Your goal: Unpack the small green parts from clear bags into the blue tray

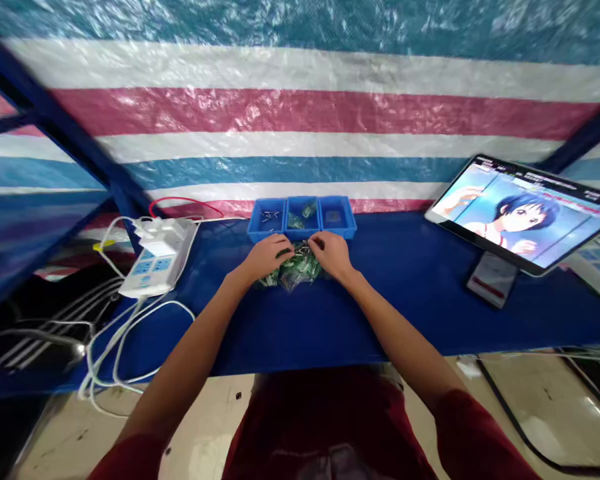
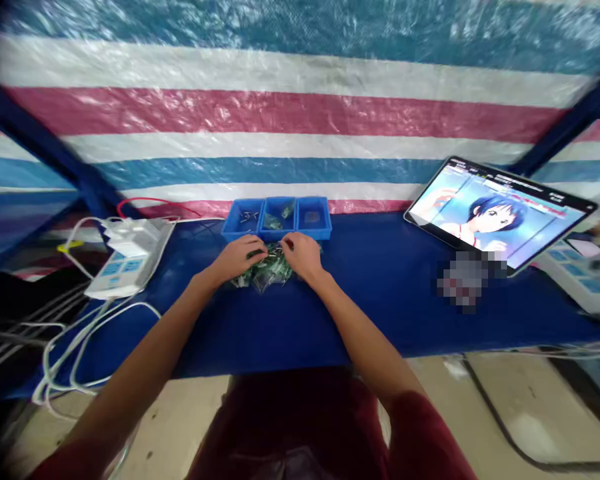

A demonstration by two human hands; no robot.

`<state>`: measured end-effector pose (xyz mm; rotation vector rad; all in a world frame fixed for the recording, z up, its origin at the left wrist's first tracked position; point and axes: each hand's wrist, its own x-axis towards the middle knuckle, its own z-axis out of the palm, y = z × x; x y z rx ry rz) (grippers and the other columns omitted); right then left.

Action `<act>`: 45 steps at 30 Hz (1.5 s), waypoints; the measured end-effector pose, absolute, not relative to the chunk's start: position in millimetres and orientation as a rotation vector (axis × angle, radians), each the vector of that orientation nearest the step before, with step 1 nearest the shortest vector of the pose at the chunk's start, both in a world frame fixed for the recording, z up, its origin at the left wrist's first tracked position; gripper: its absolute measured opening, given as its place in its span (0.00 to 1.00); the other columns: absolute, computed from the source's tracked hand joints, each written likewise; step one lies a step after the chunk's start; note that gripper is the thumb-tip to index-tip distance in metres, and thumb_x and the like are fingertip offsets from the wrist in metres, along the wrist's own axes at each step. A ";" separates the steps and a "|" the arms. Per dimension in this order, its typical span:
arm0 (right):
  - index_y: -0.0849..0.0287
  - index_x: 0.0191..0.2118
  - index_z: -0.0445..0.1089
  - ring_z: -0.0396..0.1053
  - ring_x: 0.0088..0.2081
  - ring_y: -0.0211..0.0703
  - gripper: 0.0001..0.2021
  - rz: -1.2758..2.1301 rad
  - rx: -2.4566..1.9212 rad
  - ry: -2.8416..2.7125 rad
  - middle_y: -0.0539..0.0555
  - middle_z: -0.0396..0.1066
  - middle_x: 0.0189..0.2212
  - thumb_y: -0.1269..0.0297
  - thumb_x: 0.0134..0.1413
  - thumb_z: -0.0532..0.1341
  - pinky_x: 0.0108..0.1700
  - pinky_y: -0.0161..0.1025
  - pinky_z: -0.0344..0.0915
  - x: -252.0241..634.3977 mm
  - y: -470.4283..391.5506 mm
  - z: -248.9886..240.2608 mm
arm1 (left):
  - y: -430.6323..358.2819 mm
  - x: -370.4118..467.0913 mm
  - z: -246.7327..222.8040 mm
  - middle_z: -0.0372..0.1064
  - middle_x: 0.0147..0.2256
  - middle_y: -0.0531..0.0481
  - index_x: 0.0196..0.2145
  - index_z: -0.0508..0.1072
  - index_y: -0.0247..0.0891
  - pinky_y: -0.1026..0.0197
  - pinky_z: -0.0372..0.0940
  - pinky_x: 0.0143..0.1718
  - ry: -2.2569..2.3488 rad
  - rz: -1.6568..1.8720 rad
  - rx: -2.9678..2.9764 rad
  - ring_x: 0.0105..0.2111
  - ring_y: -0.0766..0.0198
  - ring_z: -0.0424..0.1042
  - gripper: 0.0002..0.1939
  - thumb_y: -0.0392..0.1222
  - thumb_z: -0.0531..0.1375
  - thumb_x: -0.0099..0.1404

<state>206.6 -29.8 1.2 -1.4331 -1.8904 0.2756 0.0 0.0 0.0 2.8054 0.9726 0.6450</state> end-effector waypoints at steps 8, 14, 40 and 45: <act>0.58 0.31 0.74 0.69 0.32 0.42 0.10 0.284 -1.361 -1.850 0.53 0.75 0.30 0.66 0.59 0.57 0.36 0.37 0.60 206.7 -31.4 1.1 | -16.1 13.8 12.5 0.74 0.30 0.48 0.31 0.76 0.37 0.61 0.65 0.37 1.040 1.160 2.377 0.31 0.63 0.71 0.13 0.48 0.58 0.66; 0.59 0.33 0.74 0.68 0.28 0.40 0.17 0.385 -1.181 -1.805 0.53 0.75 0.29 0.56 0.64 0.53 0.34 0.36 0.61 202.9 -34.2 2.7 | -24.4 28.6 15.3 0.75 0.27 0.49 0.31 0.76 0.34 0.64 0.67 0.27 1.045 1.538 1.673 0.24 0.65 0.72 0.12 0.48 0.65 0.58; 0.58 0.37 0.73 0.69 0.30 0.41 0.16 0.412 -1.063 -1.781 0.54 0.74 0.31 0.52 0.64 0.54 0.37 0.37 0.64 202.2 -36.7 0.4 | -25.3 23.2 12.7 0.76 0.31 0.49 0.32 0.77 0.37 0.64 0.66 0.33 1.118 1.433 2.100 0.30 0.65 0.72 0.13 0.48 0.60 0.65; 0.58 0.34 0.73 0.69 0.31 0.42 0.19 0.358 -1.027 -1.808 0.55 0.74 0.30 0.52 0.64 0.53 0.37 0.38 0.63 202.6 -35.9 -0.3 | -26.3 23.2 12.3 0.75 0.30 0.49 0.31 0.76 0.37 0.64 0.65 0.32 1.163 1.422 2.141 0.28 0.65 0.70 0.14 0.50 0.59 0.65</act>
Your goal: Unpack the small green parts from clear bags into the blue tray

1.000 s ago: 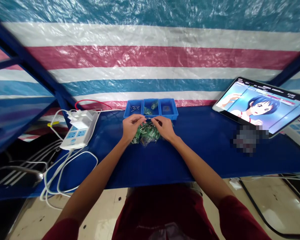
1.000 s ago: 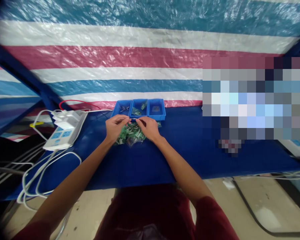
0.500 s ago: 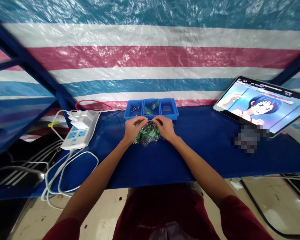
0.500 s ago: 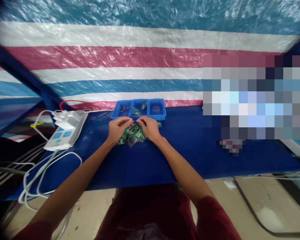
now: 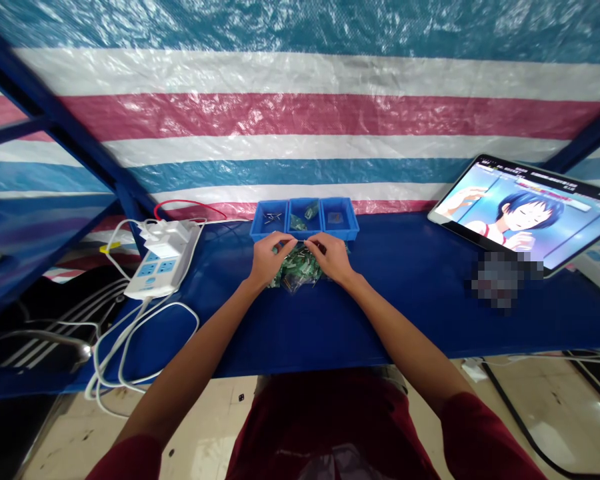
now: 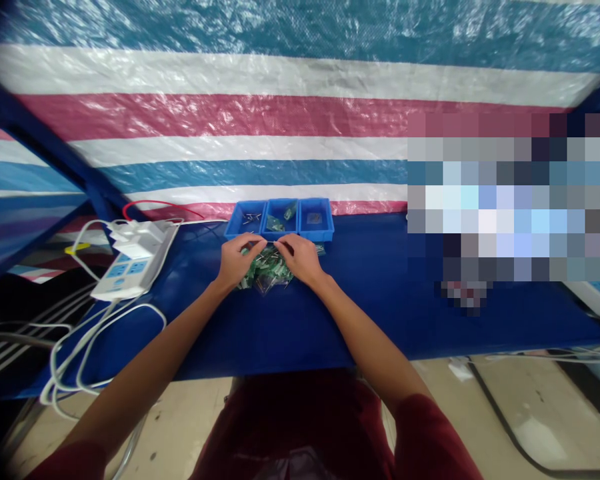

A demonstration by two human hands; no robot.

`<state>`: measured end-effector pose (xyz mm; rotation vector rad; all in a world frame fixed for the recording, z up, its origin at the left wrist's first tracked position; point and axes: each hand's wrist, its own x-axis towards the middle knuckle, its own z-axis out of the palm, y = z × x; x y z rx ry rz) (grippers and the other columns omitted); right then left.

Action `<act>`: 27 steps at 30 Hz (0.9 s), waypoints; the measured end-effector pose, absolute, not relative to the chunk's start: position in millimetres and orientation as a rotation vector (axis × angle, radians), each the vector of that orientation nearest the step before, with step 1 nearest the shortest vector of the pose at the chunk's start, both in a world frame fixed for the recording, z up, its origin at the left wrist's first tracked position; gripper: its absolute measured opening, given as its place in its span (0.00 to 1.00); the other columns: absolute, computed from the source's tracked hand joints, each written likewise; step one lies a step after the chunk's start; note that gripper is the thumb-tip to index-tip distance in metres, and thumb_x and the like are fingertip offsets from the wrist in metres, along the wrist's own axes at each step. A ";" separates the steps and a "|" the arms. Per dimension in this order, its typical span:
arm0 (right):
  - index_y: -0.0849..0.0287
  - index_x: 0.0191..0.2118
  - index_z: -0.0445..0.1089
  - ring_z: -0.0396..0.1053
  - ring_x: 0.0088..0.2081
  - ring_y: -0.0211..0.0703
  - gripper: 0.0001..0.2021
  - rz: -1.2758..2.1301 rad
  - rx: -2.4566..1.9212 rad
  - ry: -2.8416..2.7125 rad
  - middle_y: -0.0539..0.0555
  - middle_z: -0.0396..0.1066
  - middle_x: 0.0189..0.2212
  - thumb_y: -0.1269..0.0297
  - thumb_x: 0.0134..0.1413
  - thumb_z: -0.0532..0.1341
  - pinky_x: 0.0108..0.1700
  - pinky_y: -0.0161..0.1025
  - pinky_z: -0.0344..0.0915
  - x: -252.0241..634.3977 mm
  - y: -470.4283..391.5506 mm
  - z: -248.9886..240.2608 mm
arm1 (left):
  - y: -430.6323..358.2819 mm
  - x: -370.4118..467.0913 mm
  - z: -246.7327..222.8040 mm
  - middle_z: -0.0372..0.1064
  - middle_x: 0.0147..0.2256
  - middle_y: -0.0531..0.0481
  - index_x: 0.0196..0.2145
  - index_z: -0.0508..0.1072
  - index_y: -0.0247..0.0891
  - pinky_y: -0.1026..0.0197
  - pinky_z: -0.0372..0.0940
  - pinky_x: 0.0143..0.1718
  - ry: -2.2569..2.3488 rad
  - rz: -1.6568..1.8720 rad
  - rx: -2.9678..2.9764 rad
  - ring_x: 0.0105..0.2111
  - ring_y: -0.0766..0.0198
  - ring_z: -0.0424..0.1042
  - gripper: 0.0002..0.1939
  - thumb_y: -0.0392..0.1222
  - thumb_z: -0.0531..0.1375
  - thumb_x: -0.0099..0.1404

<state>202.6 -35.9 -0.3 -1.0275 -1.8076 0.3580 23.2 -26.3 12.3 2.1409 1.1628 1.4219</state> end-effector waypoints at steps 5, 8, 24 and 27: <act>0.57 0.32 0.74 0.69 0.31 0.42 0.20 0.351 -1.059 -1.822 0.54 0.73 0.28 0.50 0.64 0.52 0.37 0.37 0.63 203.4 -37.2 2.5 | -29.4 24.6 12.6 0.75 0.29 0.50 0.30 0.77 0.38 0.62 0.64 0.33 1.195 1.470 2.178 0.25 0.67 0.67 0.13 0.49 0.60 0.64; 0.57 0.32 0.74 0.69 0.30 0.41 0.20 0.350 -1.085 -1.817 0.54 0.74 0.28 0.50 0.64 0.52 0.36 0.37 0.63 202.3 -37.9 2.6 | -30.8 26.6 12.3 0.75 0.29 0.49 0.30 0.76 0.38 0.62 0.65 0.34 1.219 1.476 2.108 0.26 0.65 0.68 0.13 0.50 0.61 0.63; 0.58 0.28 0.72 0.67 0.27 0.41 0.23 0.280 -1.132 -1.766 0.54 0.72 0.25 0.50 0.66 0.50 0.33 0.38 0.59 201.6 -37.6 0.6 | -30.6 26.6 13.2 0.71 0.30 0.50 0.40 0.70 0.38 0.62 0.67 0.37 1.119 1.407 1.928 0.30 0.64 0.71 0.14 0.51 0.55 0.68; 0.58 0.28 0.72 0.66 0.27 0.41 0.23 0.279 -1.142 -1.743 0.54 0.72 0.25 0.50 0.66 0.49 0.32 0.38 0.59 202.2 -37.4 0.4 | -32.7 26.7 15.8 0.74 0.37 0.46 0.43 0.73 0.38 0.60 0.65 0.44 1.152 1.328 2.117 0.37 0.61 0.72 0.16 0.51 0.53 0.70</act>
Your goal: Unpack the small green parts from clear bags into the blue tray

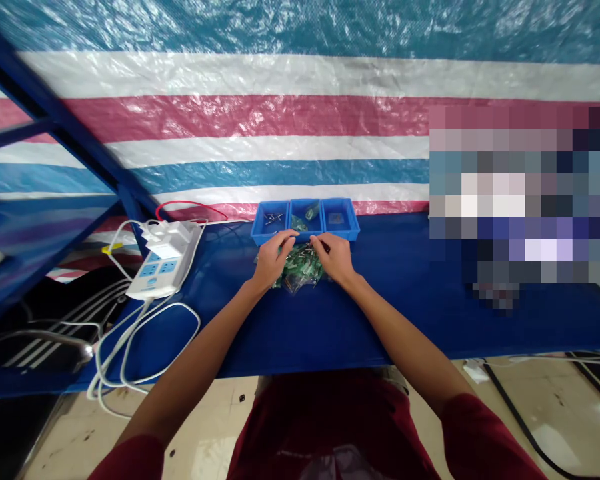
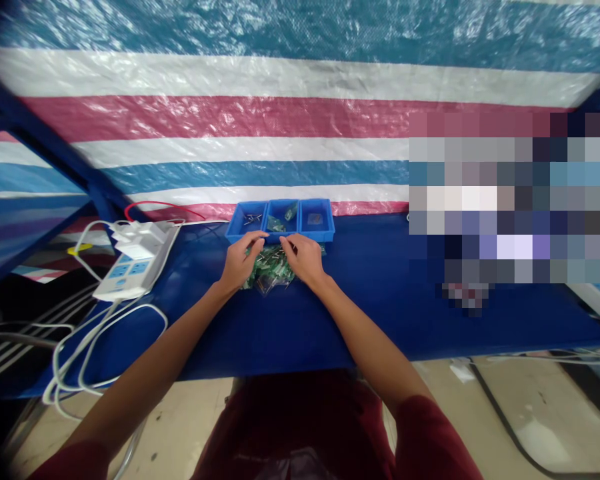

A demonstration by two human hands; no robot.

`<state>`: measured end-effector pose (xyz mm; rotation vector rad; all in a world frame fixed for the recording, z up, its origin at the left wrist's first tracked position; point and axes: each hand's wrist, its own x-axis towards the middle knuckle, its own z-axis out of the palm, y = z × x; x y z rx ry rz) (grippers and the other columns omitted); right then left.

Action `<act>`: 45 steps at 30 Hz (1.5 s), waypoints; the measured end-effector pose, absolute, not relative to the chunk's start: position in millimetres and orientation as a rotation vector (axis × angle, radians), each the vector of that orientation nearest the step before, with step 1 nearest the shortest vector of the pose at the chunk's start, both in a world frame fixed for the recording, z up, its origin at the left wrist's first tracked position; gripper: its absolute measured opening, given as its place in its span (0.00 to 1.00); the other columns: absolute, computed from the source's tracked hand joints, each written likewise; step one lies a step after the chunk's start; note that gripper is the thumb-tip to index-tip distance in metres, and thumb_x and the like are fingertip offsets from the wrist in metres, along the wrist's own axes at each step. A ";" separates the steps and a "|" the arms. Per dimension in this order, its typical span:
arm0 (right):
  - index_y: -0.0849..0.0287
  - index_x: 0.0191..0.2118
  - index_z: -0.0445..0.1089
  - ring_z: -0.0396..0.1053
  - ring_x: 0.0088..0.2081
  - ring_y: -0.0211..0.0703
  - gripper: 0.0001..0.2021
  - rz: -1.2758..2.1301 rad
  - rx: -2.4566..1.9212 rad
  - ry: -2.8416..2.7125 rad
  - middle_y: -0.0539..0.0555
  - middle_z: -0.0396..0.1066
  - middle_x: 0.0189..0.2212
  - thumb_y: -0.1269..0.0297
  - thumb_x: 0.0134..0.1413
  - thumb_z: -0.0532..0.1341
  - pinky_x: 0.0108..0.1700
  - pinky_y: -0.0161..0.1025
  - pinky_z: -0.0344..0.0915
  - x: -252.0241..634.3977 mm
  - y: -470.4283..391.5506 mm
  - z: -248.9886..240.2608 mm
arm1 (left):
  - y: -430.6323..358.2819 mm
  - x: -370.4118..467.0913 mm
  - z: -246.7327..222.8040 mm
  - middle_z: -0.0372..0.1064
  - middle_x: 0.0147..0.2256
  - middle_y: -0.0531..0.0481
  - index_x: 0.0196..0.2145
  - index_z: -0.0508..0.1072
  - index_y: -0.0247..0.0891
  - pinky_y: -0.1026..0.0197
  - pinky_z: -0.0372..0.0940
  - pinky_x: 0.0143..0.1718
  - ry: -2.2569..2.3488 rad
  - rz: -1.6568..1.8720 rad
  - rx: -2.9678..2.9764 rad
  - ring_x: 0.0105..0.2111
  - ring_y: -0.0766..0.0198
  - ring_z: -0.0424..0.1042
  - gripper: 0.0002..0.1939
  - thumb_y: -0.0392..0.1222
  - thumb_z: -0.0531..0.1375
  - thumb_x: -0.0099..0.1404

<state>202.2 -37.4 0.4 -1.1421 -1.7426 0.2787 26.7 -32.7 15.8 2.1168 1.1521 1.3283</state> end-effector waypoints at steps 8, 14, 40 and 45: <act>0.57 0.27 0.72 0.64 0.26 0.41 0.25 0.264 -1.158 -1.740 0.54 0.71 0.24 0.48 0.66 0.48 0.31 0.38 0.59 201.9 -37.1 0.5 | -32.2 27.3 17.9 0.66 0.25 0.51 0.45 0.75 0.39 0.62 0.62 0.34 1.156 1.298 2.057 0.26 0.64 0.65 0.19 0.52 0.50 0.71; 0.58 0.27 0.72 0.64 0.26 0.41 0.24 0.262 -1.157 -1.733 0.54 0.71 0.24 0.49 0.66 0.48 0.31 0.38 0.59 201.6 -37.3 0.5 | -28.9 25.7 14.7 0.57 0.20 0.55 0.44 0.75 0.39 0.64 0.56 0.26 1.132 1.260 1.999 0.21 0.66 0.59 0.19 0.53 0.50 0.71; 0.57 0.34 0.73 0.66 0.29 0.40 0.14 0.380 -1.010 -1.878 0.52 0.71 0.28 0.57 0.64 0.54 0.35 0.36 0.61 201.1 -38.8 1.1 | -31.2 27.9 11.6 0.63 0.21 0.57 0.42 0.70 0.39 0.66 0.58 0.27 1.165 1.316 1.908 0.21 0.68 0.62 0.13 0.50 0.57 0.67; 0.58 0.33 0.72 0.67 0.29 0.39 0.13 0.346 -1.010 -1.769 0.53 0.72 0.29 0.58 0.64 0.55 0.35 0.36 0.62 203.1 -39.5 3.9 | -28.7 26.3 10.6 0.68 0.25 0.53 0.31 0.73 0.37 0.65 0.59 0.28 1.162 1.294 1.970 0.23 0.68 0.64 0.13 0.50 0.59 0.64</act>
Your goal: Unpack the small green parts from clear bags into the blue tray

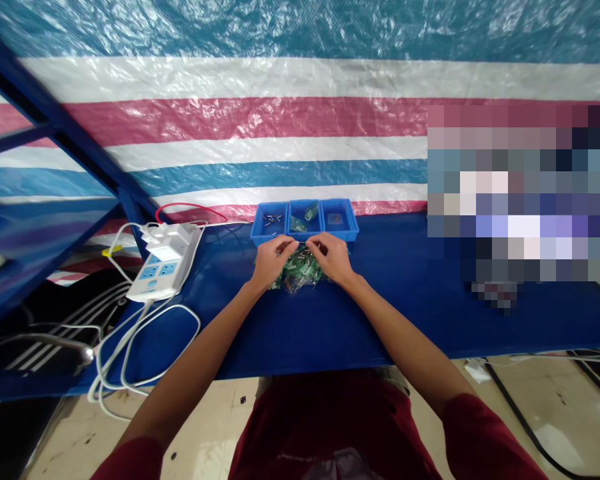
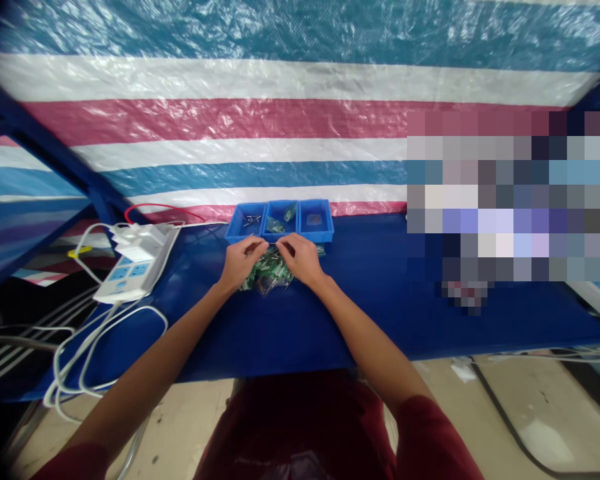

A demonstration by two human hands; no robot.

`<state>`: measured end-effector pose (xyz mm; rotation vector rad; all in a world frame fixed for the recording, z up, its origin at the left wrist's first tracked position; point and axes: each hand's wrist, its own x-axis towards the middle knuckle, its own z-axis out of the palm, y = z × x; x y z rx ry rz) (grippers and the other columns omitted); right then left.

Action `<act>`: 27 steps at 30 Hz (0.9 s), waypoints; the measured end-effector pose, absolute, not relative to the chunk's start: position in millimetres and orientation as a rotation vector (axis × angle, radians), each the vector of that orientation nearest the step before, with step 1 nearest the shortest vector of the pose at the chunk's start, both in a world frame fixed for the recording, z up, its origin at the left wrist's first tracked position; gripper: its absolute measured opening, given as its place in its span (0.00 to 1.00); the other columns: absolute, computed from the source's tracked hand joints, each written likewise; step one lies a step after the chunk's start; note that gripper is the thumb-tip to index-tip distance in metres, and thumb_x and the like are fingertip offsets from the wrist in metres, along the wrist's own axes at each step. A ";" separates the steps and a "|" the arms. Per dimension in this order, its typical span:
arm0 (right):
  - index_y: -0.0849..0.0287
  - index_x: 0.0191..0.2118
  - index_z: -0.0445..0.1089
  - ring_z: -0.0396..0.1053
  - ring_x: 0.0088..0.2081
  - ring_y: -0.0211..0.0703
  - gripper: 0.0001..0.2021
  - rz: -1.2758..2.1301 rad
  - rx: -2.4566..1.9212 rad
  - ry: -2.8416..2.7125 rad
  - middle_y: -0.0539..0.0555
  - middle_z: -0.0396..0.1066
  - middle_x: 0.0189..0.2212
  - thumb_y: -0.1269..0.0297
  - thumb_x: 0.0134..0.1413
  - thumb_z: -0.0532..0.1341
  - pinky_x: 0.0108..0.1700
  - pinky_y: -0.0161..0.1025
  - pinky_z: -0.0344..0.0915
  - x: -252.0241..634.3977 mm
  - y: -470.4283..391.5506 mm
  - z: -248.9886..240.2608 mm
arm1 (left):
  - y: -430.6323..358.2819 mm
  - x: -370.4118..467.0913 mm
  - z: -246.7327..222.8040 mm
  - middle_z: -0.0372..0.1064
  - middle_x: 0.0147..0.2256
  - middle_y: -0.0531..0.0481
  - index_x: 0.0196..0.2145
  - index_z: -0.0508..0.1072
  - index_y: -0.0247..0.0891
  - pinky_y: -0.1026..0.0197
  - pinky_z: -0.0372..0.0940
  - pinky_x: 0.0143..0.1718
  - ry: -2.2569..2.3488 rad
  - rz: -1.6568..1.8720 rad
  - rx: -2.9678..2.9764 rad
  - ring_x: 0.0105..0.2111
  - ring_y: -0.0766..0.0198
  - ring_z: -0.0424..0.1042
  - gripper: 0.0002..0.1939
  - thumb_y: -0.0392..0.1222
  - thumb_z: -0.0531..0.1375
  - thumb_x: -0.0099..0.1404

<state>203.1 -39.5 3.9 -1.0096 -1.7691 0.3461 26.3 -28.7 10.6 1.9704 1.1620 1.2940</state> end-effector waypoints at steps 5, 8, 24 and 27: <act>0.59 0.33 0.71 0.66 0.27 0.38 0.13 0.380 -1.014 -1.767 0.52 0.72 0.29 0.57 0.63 0.55 0.34 0.36 0.62 202.8 -39.2 3.9 | -27.0 24.5 9.4 0.71 0.27 0.51 0.30 0.74 0.35 0.66 0.60 0.29 1.155 1.316 2.048 0.25 0.68 0.65 0.15 0.51 0.59 0.65; 0.58 0.33 0.70 0.65 0.27 0.38 0.15 0.416 -1.035 -1.774 0.52 0.71 0.27 0.53 0.63 0.55 0.32 0.36 0.61 202.4 -38.6 3.4 | -26.9 24.2 9.4 0.71 0.27 0.50 0.29 0.75 0.35 0.65 0.61 0.29 1.127 1.344 2.056 0.25 0.68 0.66 0.15 0.50 0.59 0.65; 0.58 0.28 0.70 0.62 0.24 0.37 0.21 0.421 -1.106 -1.774 0.51 0.69 0.23 0.48 0.62 0.54 0.30 0.35 0.58 199.0 -40.8 5.2 | -31.7 28.5 13.3 0.75 0.30 0.49 0.31 0.76 0.36 0.63 0.68 0.36 1.150 1.507 2.137 0.30 0.65 0.73 0.12 0.47 0.60 0.65; 0.58 0.28 0.70 0.63 0.25 0.38 0.21 0.384 -1.104 -1.792 0.51 0.69 0.23 0.48 0.63 0.53 0.31 0.35 0.58 198.1 -40.2 2.7 | -30.8 28.8 12.2 0.76 0.37 0.46 0.36 0.75 0.36 0.61 0.70 0.41 1.090 1.431 2.049 0.39 0.61 0.75 0.12 0.48 0.58 0.66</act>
